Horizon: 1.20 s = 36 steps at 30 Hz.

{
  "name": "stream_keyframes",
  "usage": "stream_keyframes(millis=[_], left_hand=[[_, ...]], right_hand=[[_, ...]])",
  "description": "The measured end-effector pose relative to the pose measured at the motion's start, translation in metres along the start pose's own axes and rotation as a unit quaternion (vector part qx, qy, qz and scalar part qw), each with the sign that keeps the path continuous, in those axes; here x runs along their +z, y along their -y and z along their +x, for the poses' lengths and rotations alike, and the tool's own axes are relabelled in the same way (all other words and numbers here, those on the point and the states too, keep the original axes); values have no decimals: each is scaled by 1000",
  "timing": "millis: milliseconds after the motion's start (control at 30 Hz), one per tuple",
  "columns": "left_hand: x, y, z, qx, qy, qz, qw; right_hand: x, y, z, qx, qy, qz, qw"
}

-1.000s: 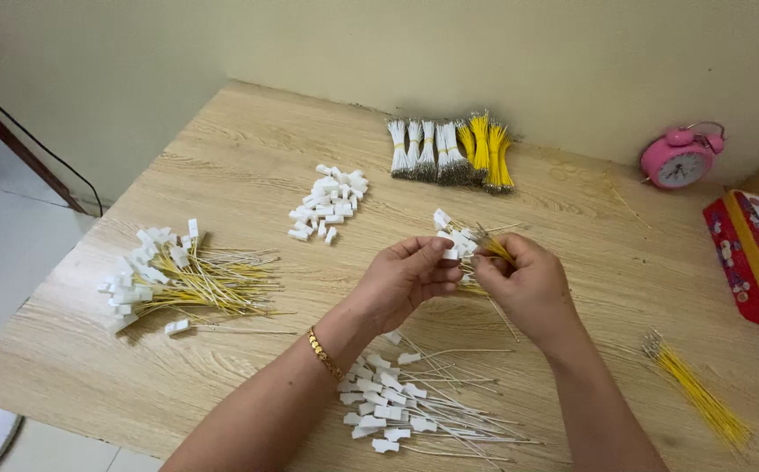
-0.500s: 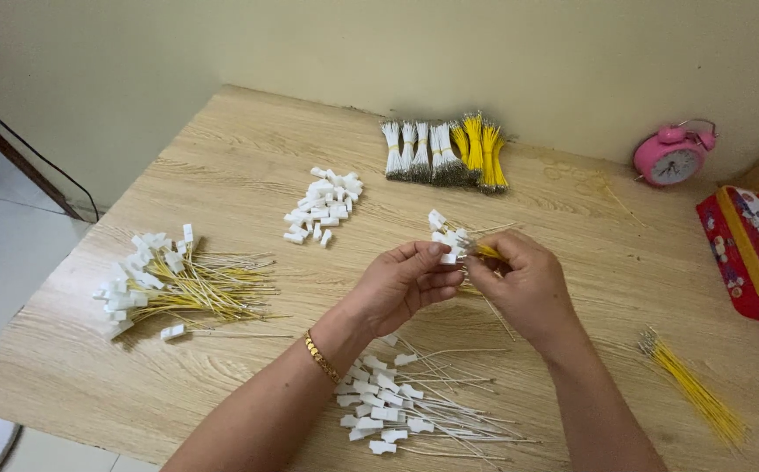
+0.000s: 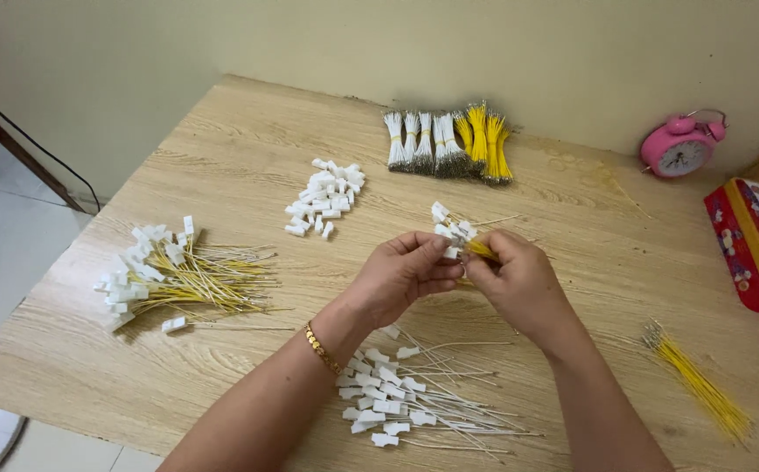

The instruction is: The person inserts small white plastic pieces onto the ends of thin yellow sticks. They repeatedly pick up a stick and a plastic piece, fit them together, and place the assembled item onto a growing pile on the table.

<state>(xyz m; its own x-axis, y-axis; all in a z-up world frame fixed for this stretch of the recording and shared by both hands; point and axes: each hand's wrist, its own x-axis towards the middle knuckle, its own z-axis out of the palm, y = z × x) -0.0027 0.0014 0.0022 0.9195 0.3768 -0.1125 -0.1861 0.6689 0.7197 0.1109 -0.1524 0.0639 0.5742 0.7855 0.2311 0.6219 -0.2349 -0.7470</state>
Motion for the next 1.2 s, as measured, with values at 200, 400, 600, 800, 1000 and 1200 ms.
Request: stream_keyframes(millis=[200,400,600,800,1000,1200], left_hand=[[2,2,0,16,-9,36,999],[-8,-14,5,59,29,195,979],[-19,-76,-27,39,71,756,650],[-46,-58,-45,8,85,842,533],[-20,-68,-61,0,65,794,604],[-10,-73,-65,-20,27,752,658]], right_hand=[[-2,24,-3,19,8,-25,999],[5,4,0,-32,4,-19,999],[5,-43,12,-60,-27,-87,994],[-3,-24,7,-66,-77,-53,993],[-16,12,1,-5,-52,32,998],[-14,1,0,-16,-30,78,996]])
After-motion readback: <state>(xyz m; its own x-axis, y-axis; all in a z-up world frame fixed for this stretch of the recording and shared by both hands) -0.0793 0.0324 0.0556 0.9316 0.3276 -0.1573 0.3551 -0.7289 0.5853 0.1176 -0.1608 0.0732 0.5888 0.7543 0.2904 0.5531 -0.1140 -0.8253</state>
